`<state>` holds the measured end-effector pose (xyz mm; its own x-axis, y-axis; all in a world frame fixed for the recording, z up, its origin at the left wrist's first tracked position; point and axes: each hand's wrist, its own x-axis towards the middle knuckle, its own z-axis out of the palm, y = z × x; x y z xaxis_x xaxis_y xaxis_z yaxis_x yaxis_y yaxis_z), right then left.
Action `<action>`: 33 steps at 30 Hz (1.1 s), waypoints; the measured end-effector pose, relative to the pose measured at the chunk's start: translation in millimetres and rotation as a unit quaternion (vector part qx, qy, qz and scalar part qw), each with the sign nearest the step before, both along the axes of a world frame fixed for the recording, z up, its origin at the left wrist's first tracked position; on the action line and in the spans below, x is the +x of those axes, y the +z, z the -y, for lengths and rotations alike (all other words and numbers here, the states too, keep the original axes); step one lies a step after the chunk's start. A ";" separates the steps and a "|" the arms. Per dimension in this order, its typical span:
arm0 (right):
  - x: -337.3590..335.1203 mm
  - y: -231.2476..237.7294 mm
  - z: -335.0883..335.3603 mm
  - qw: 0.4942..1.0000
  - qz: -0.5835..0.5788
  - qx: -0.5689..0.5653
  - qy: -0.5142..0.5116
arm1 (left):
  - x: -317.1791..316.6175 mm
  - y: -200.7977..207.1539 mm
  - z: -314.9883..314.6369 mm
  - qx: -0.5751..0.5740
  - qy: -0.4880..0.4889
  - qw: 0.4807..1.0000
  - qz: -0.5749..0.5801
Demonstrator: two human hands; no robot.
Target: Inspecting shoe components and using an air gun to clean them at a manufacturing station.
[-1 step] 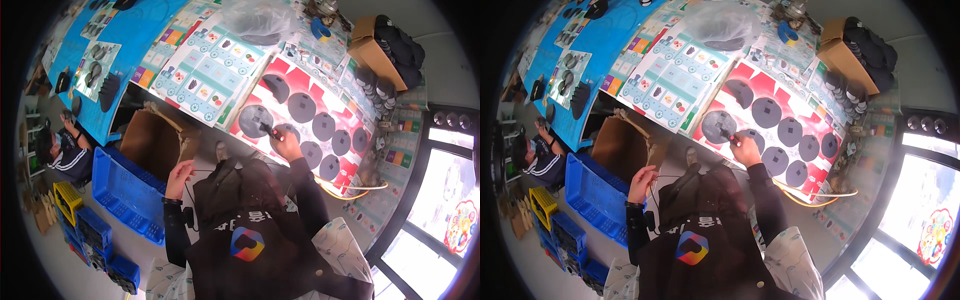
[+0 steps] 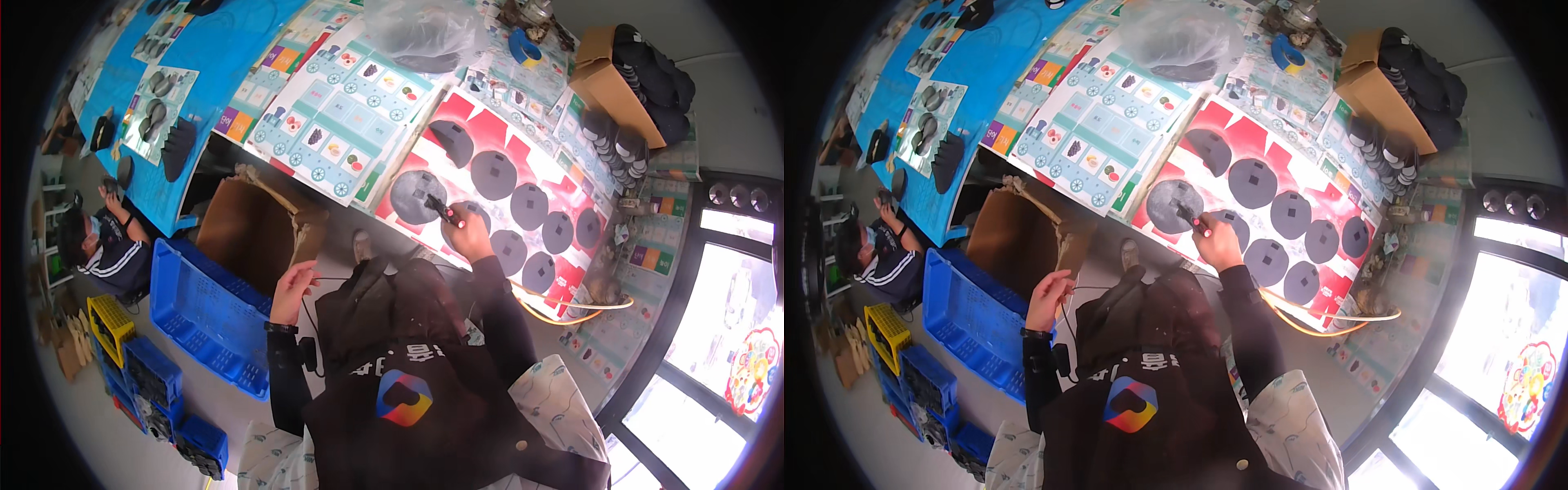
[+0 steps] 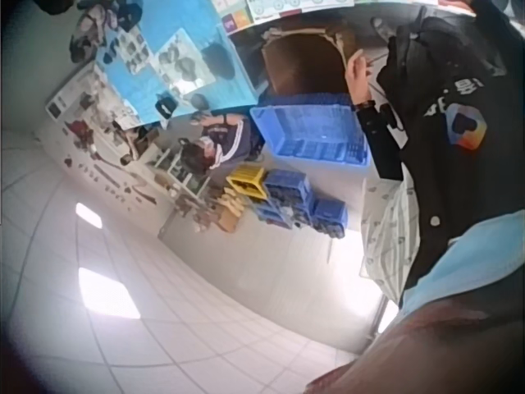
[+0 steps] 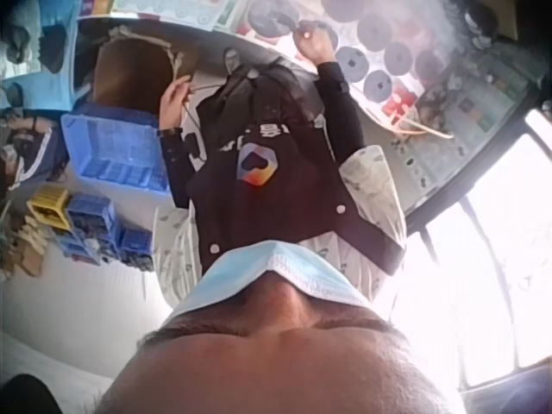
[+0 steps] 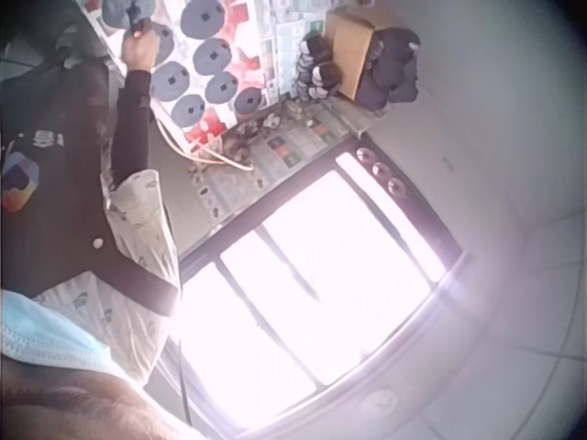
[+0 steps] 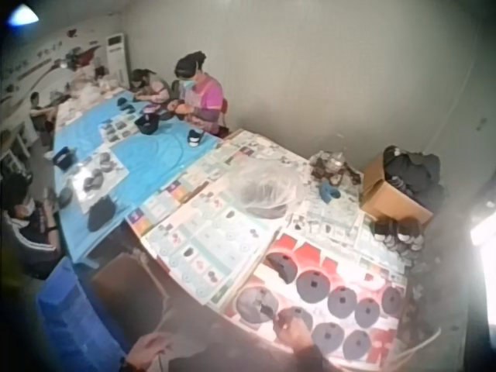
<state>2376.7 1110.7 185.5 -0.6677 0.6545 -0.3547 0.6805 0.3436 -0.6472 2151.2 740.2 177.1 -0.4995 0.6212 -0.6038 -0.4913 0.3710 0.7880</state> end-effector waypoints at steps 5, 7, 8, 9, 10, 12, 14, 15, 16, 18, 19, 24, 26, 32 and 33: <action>4.6 6.3 0.3 0.997 0.021 -0.007 0.074 | 3.6 -1.3 1.4 -0.002 -0.001 1.000 0.010; 8.3 6.8 -2.9 0.998 0.016 -0.028 0.054 | 2.6 -2.1 0.6 -0.004 -0.002 1.000 0.005; 9.3 5.9 -3.1 1.000 0.002 -0.004 0.008 | 3.0 -2.9 0.3 -0.005 -0.004 1.000 0.001; 10.7 5.4 -3.5 0.999 -0.011 0.021 -0.037 | 3.0 -4.1 -0.3 -0.005 -0.006 1.000 0.001; 12.1 5.0 -3.5 0.999 -0.040 0.018 -0.030 | 2.8 -5.4 -1.5 -0.006 -0.007 1.000 0.003; 16.6 2.5 -4.0 1.000 -0.014 0.007 0.012 | 2.3 -5.8 -4.2 -0.007 -0.012 1.000 0.005; 21.4 3.1 -4.5 0.998 0.006 0.013 0.061 | 2.5 -6.7 -6.6 0.002 -0.021 1.000 0.005; 23.9 4.6 -5.1 0.998 0.005 0.013 0.060 | 1.9 -7.7 -7.8 0.003 -0.022 1.000 0.005; 26.8 6.6 -6.3 1.000 0.013 0.017 0.016 | 1.2 -8.9 -9.3 0.002 -0.023 1.000 0.008; 31.2 9.1 -5.2 0.999 0.018 0.006 -0.044 | 2.4 -8.9 -11.6 0.002 -0.028 1.000 0.013; 33.7 8.7 -3.8 0.999 0.019 0.007 -0.048 | 2.8 -9.2 -13.3 0.003 -0.032 0.999 0.014; 60.2 22.2 -7.7 0.997 0.074 -0.001 -0.015 | 2.2 -11.2 -22.8 0.003 -0.058 0.998 0.024; 89.6 24.6 -12.2 0.992 0.045 0.006 -0.118 | -0.8 -9.9 -23.9 0.010 -0.060 0.998 0.014; 128.6 8.1 -6.7 0.971 0.061 0.011 -0.233 | -6.0 -13.3 -33.8 -0.003 -0.084 0.996 0.015; 128.6 5.7 -5.9 0.969 0.059 0.011 -0.238 | -5.9 -10.9 -38.2 -0.008 -0.089 0.996 0.018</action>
<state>2505.3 1116.7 191.2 -0.2430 0.8870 -0.3926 0.8343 -0.0153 -0.5510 2145.4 778.4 166.3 -0.3602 0.6883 -0.6297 -0.4441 0.4671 0.7646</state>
